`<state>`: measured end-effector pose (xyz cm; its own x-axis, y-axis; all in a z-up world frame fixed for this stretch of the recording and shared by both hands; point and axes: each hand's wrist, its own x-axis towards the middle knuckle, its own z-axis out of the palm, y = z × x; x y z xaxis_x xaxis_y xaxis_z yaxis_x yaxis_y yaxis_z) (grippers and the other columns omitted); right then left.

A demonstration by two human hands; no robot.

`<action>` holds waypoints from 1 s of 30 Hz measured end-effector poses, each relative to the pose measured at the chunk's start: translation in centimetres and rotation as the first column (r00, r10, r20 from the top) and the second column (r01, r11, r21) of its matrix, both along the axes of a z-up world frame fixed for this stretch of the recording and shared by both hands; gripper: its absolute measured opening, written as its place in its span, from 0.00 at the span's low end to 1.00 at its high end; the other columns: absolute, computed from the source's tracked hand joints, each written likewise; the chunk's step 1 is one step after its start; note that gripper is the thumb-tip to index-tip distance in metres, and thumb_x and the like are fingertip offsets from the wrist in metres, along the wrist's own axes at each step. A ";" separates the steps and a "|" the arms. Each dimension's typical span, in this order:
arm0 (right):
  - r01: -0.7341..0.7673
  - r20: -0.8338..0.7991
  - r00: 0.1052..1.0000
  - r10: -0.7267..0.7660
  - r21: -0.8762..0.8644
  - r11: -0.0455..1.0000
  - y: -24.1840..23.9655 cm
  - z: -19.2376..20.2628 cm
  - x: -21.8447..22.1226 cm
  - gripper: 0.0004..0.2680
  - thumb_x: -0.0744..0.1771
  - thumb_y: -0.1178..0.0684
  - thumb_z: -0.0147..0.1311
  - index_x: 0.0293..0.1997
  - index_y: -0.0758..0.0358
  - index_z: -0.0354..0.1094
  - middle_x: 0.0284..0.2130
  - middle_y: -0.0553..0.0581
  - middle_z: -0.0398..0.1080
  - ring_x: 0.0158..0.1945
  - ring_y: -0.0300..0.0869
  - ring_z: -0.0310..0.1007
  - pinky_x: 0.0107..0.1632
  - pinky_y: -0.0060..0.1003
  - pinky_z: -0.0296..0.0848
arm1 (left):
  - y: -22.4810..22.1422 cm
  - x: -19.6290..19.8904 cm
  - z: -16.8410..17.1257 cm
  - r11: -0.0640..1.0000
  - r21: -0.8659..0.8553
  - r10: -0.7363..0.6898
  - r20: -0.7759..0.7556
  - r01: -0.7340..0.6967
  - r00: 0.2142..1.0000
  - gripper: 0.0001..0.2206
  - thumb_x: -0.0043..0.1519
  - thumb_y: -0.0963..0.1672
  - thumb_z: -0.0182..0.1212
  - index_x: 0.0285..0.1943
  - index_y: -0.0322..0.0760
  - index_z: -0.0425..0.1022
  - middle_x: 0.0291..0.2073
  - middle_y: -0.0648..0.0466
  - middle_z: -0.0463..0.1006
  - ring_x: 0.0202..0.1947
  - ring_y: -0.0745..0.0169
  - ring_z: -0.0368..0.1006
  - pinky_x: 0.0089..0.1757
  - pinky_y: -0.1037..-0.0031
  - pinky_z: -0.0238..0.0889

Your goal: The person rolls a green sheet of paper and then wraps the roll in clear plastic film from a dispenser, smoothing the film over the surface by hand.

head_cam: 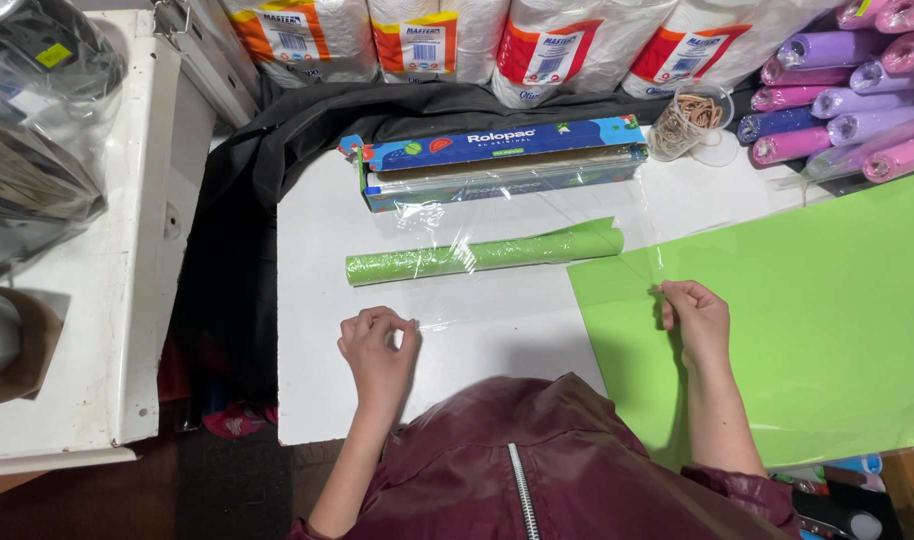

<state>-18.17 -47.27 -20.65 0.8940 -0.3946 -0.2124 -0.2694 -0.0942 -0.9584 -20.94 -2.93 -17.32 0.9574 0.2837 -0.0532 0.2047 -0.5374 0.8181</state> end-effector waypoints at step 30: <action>-0.082 0.176 0.948 0.267 -0.675 0.733 7.8 6.4 7.0 0.11 0.69 0.65 0.64 0.57 0.72 0.71 0.42 0.68 0.72 0.40 0.57 0.75 0.39 0.43 0.73 | 2.1 10.3 1.3 0.999 0.014 -0.036 0.279 0.033 0.960 0.11 0.70 0.37 0.59 0.59 0.33 0.65 0.57 0.41 0.72 0.63 0.39 0.65 0.62 0.51 0.58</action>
